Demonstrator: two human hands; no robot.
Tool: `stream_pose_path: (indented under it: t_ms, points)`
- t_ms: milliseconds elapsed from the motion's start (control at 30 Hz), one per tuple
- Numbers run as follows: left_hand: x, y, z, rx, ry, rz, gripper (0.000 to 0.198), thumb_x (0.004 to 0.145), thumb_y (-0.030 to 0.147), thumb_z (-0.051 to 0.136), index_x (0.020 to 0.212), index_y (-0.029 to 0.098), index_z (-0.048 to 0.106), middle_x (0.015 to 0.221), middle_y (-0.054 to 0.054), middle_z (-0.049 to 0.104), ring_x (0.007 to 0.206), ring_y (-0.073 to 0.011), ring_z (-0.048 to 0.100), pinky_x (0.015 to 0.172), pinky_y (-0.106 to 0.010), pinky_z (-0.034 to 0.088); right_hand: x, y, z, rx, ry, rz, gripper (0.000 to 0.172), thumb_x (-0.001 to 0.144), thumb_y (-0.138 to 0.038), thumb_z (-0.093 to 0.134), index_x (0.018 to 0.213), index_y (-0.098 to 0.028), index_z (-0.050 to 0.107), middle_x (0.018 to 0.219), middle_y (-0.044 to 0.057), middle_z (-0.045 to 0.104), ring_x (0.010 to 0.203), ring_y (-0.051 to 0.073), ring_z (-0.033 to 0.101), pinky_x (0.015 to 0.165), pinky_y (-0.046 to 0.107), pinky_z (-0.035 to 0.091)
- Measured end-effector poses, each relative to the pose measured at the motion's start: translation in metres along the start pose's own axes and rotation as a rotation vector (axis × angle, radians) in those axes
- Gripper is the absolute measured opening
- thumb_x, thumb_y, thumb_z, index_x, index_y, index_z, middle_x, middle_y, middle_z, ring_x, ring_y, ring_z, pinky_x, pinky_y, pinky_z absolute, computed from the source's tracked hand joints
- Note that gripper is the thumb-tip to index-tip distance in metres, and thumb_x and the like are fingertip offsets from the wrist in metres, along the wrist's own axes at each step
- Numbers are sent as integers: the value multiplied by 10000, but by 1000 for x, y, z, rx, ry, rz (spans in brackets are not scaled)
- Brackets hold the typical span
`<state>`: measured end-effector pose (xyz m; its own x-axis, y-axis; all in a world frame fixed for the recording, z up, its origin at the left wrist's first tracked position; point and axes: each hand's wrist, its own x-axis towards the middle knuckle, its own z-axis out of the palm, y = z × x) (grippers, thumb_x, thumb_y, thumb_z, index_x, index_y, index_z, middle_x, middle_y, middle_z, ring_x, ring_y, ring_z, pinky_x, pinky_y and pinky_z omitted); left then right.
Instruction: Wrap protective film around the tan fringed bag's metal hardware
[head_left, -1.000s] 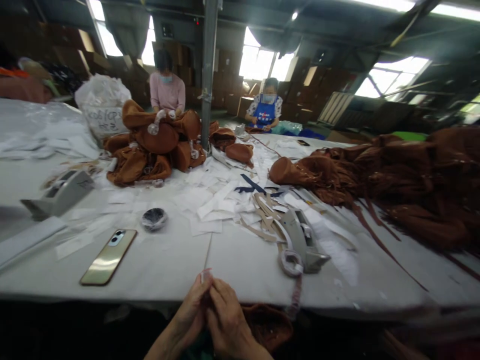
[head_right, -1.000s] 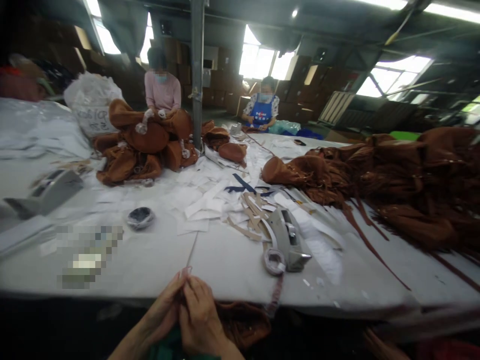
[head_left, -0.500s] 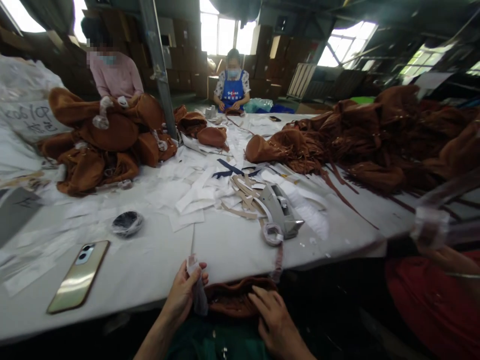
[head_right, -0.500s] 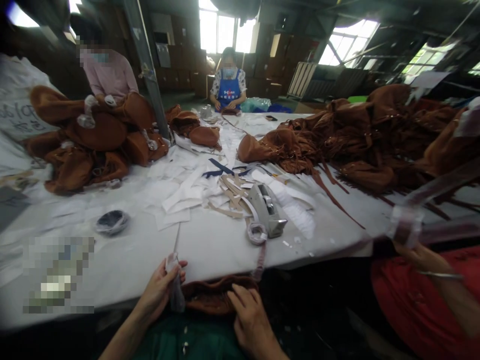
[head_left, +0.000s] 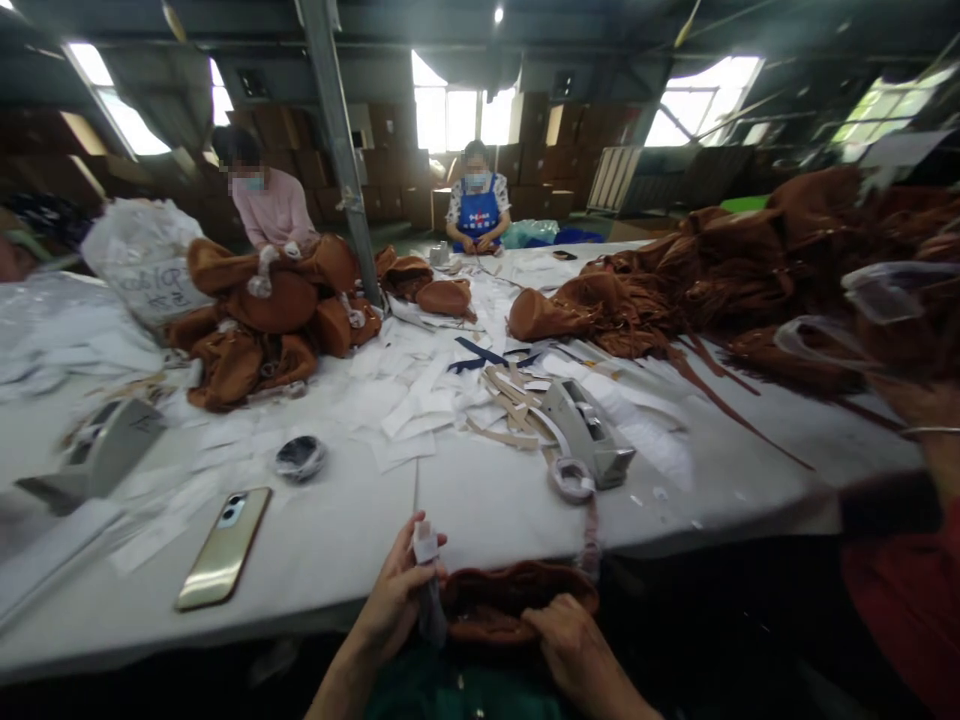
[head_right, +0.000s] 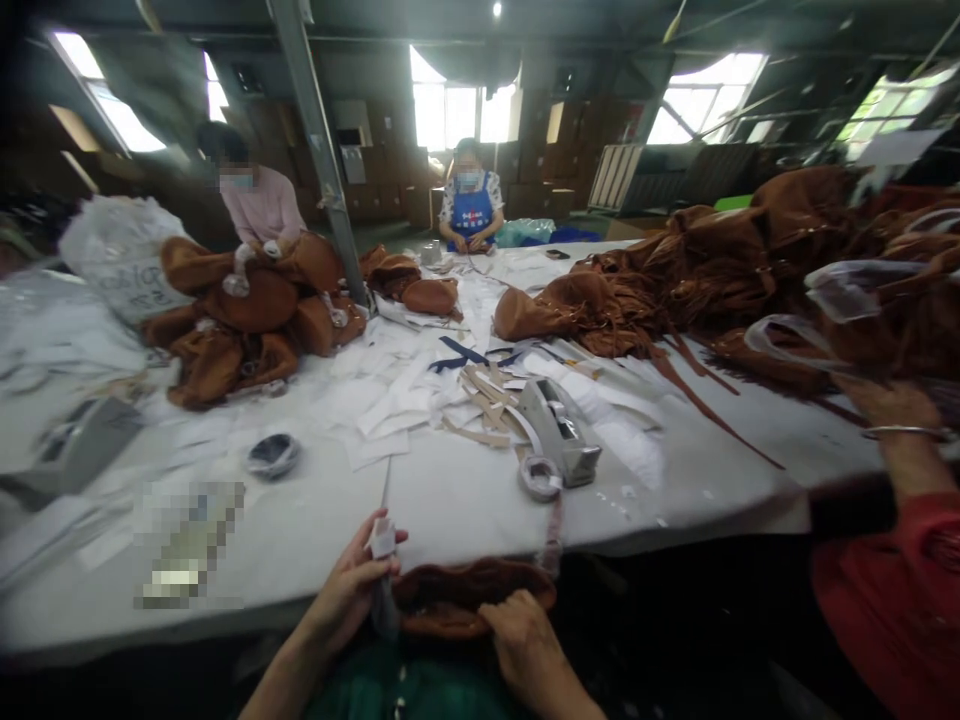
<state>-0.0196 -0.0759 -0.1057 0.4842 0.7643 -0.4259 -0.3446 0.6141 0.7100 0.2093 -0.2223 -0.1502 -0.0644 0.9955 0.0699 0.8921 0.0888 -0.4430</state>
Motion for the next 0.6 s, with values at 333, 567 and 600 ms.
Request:
stream_pose_path:
  t_ms: [333, 567, 600]
  points:
    - [-23, 27, -1, -24, -157, 104, 668, 758, 173, 639, 1341, 247, 321, 1132, -97, 584, 691, -116, 588, 620, -247, 496, 10, -35, -54, 56, 10, -114, 226, 855, -105, 445, 777, -185, 641, 669, 28, 625, 660, 164, 526, 663, 296, 353]
    - [-31, 50, 16, 211, -82, 201, 615, 788, 427, 688, 1266, 209, 370, 924, -34, 613, 491, -38, 465, 447, -163, 370, 26, -59, -97, 75, -31, -163, 208, 849, -172, 488, 722, -203, 650, 640, 17, 622, 651, 155, 555, 623, 279, 365]
    - [-33, 58, 21, 211, -91, 203, 629, 774, 431, 702, 1265, 209, 376, 924, -36, 619, 484, -36, 457, 445, -167, 371, 29, -61, -108, 79, -20, -172, 215, 858, -192, 489, 724, -206, 656, 634, 17, 624, 642, 155, 556, 620, 280, 370]
